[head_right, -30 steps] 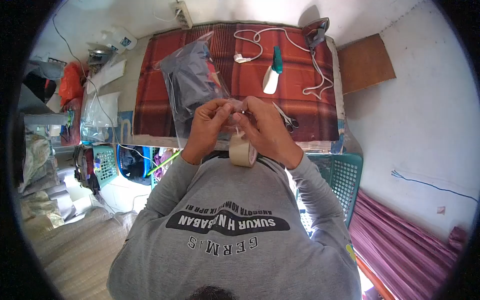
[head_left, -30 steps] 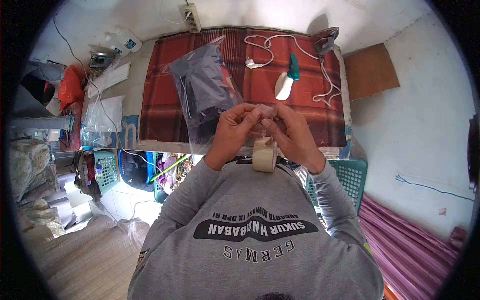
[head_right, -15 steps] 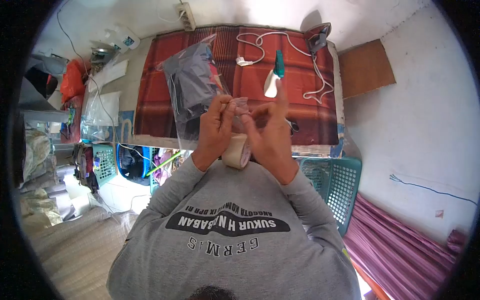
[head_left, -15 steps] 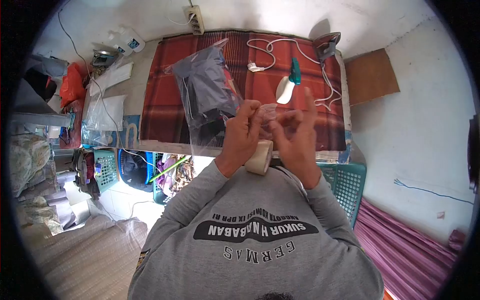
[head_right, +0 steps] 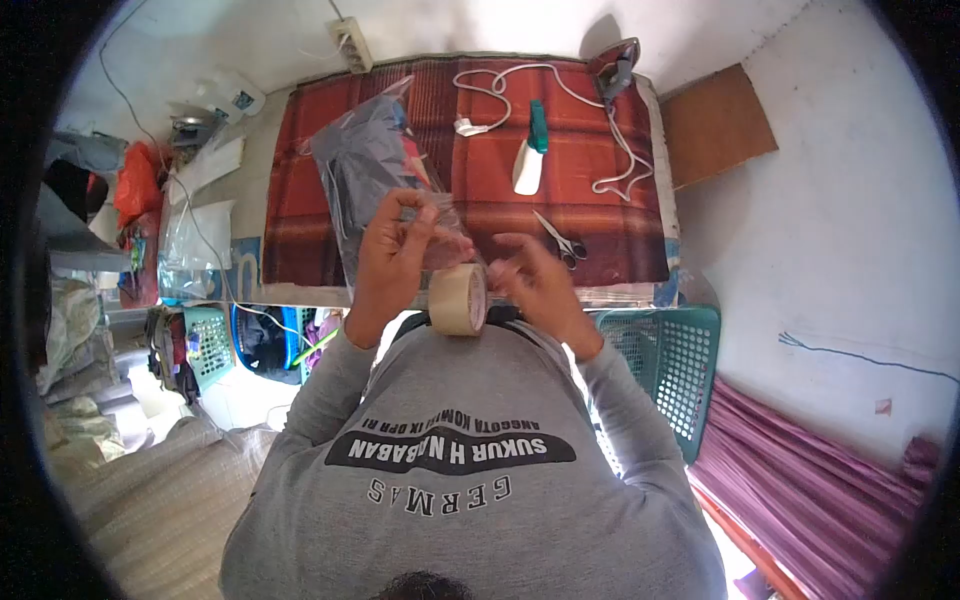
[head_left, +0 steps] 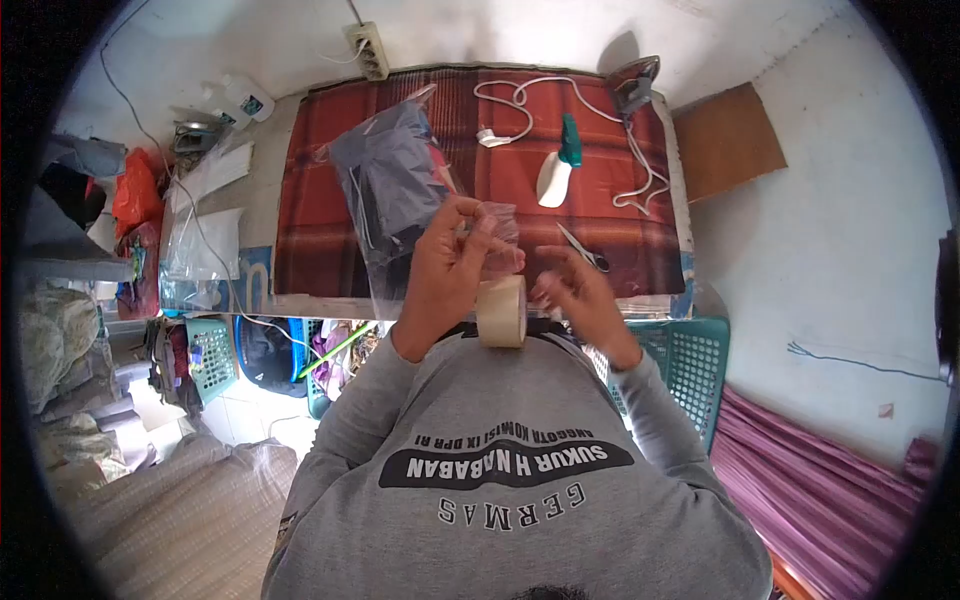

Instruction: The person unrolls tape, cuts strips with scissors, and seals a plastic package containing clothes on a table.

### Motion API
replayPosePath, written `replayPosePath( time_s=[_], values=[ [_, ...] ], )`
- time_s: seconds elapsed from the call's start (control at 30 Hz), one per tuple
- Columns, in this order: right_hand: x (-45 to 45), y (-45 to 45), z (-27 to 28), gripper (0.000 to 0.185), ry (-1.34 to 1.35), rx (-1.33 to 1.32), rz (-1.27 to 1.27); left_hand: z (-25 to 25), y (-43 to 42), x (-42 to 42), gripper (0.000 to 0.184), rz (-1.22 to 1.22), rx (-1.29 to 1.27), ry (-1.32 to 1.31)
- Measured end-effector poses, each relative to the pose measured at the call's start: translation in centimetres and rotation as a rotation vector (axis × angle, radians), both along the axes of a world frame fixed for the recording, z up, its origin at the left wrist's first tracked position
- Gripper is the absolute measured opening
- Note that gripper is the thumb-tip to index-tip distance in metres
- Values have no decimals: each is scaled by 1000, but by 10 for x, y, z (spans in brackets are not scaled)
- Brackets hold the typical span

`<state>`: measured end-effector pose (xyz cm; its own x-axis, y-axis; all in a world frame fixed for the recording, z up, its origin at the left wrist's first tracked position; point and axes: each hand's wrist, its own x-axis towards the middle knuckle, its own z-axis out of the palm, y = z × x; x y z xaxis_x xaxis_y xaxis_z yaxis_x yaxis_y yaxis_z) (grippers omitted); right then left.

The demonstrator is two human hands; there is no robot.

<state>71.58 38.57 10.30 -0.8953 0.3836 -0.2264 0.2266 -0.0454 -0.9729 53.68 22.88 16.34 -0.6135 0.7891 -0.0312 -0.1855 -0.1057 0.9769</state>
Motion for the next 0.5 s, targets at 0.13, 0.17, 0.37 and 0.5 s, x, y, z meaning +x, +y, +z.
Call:
replayPosePath(
  time_s=[0.13, 0.17, 0.37, 0.5],
  values=[
    [34, 83, -150, 30, -226, 898, -248, 7, -3, 0, 18, -99, 10, -149],
    [40, 87, -162, 30, -221, 900, -244, 10, -3, 2, 18, -93, 13, -147],
    [54, 93, -190, 29, -490, 1023, -189, 15, 1, 5, 16, -135, 35, -177],
    [58, 106, -186, 31, -477, 1105, -97, 19, -1, 5, 19, -227, 15, -264]
  ],
)
